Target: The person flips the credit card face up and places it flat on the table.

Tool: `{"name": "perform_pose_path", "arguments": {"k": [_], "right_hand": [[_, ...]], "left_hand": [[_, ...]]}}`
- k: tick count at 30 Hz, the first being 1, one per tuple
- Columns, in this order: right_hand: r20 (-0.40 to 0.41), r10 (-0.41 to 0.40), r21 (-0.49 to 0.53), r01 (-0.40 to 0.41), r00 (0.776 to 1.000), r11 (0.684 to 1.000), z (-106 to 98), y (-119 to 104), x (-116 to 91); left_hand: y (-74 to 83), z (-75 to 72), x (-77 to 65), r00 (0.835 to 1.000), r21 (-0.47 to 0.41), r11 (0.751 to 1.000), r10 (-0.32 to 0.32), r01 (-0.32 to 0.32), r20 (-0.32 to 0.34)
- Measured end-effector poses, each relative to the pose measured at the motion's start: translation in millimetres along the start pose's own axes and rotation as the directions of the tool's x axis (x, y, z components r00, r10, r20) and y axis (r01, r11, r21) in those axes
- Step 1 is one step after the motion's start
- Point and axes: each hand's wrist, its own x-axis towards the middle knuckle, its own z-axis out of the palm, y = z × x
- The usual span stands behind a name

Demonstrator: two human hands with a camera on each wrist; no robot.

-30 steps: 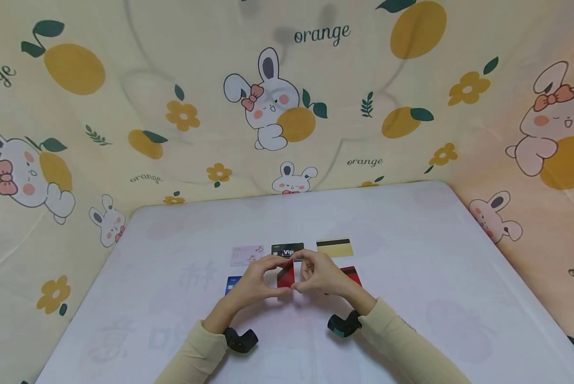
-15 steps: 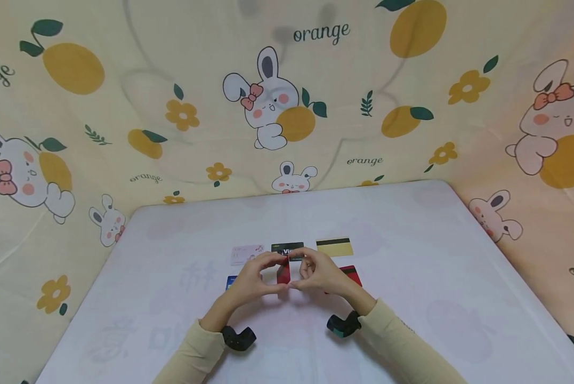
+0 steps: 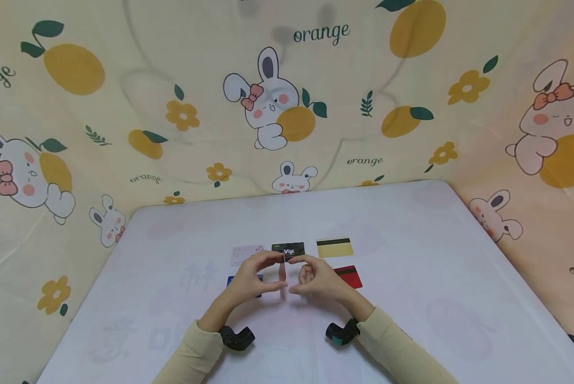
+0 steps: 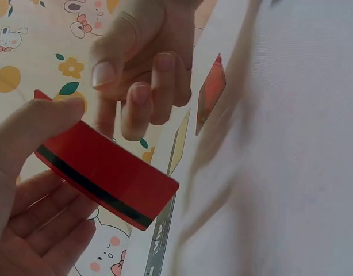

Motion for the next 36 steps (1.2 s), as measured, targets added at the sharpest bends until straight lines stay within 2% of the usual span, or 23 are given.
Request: {"name": "perform_pose_path", "arguments": {"k": [9, 17, 26, 30, 36], "right_hand": [[0.02, 0.028, 0.025, -0.029, 0.999, 0.999, -1.0, 3.7, -0.7], [0.036, 0.046, 0.028, -0.047, 0.998, 0.999, 1.8, 6.7, 1.5], [0.041, 0.07, 0.053, -0.072, 0.997, 0.996, 5.1, 11.6, 5.7], [0.037, 0.065, 0.059, -0.067, 0.997, 0.996, 4.3, 13.9, 6.4], [0.035, 0.084, 0.043, -0.085, 0.996, 0.995, 1.3, 14.5, 4.9]], "left_hand": [[2.5, -1.5, -0.2, 1.0, -0.027, 0.999, 0.017, -0.018, -0.016], [4.7, -0.1, 0.3, 0.998, -0.086, 0.996, 0.036, -0.04, -0.049], [7.6, 1.0, 0.1, 0.999, -0.186, 0.983, -0.024, 0.015, -0.048], [8.2, 1.2, 0.0, 0.999, -0.193, 0.981, -0.02, 0.01, -0.05], [8.8, 0.1, 0.0, 0.997, -0.194, 0.98, -0.056, 0.046, -0.045]]}}
